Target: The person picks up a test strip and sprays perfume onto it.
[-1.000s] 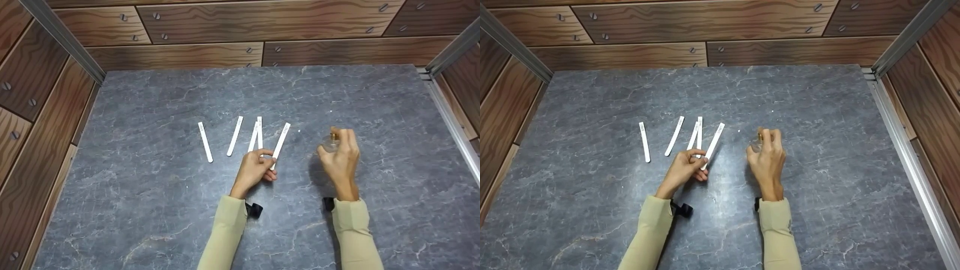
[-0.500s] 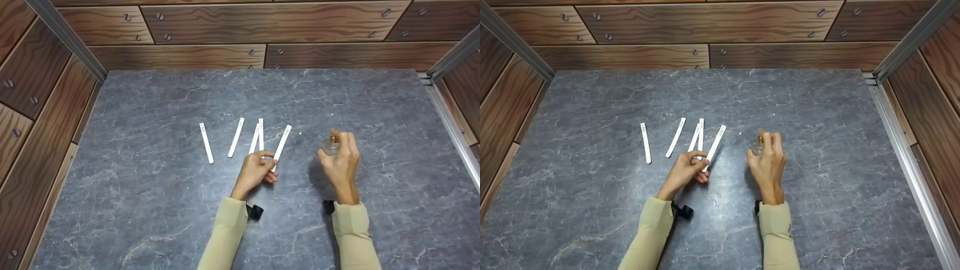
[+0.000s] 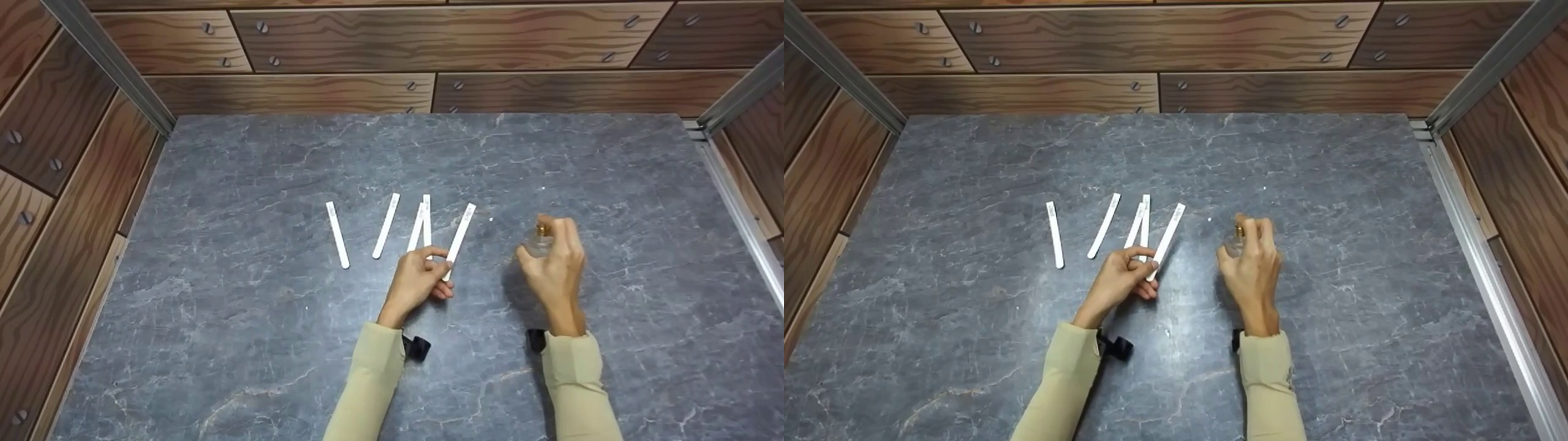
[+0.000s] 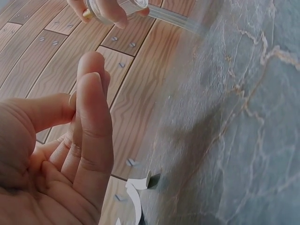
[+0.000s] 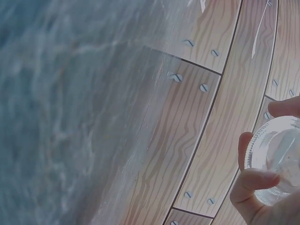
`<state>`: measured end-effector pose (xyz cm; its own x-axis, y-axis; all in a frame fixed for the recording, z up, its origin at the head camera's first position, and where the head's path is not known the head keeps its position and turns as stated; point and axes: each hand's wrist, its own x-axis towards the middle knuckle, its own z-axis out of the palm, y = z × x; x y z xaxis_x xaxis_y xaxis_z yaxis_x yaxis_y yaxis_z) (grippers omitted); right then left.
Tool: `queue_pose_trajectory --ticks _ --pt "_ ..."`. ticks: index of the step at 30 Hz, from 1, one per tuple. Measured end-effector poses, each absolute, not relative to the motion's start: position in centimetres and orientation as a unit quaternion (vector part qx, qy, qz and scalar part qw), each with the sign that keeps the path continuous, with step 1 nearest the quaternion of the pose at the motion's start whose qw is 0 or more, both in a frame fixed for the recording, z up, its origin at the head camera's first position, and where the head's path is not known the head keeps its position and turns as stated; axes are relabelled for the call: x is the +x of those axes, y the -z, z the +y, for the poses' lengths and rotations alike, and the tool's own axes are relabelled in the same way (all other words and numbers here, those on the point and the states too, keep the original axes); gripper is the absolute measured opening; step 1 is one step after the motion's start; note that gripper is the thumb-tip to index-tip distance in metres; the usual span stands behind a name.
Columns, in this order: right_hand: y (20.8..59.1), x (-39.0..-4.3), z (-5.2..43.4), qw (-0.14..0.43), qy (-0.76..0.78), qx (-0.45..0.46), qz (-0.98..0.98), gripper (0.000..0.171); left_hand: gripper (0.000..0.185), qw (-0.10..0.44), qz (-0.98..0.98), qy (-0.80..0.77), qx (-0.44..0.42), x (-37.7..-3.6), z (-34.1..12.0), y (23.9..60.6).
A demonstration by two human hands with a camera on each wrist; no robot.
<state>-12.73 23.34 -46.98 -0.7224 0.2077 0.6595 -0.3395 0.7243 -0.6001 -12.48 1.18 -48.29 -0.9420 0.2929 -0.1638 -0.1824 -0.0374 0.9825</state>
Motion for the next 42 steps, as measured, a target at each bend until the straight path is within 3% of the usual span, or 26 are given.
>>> queue_pose_trajectory --ticks 42 --pt "47.25 -12.61 23.10 0.363 -0.370 0.029 -0.854 0.044 0.024 0.166 0.671 -0.722 0.042 -12.53 1.12 48.24"
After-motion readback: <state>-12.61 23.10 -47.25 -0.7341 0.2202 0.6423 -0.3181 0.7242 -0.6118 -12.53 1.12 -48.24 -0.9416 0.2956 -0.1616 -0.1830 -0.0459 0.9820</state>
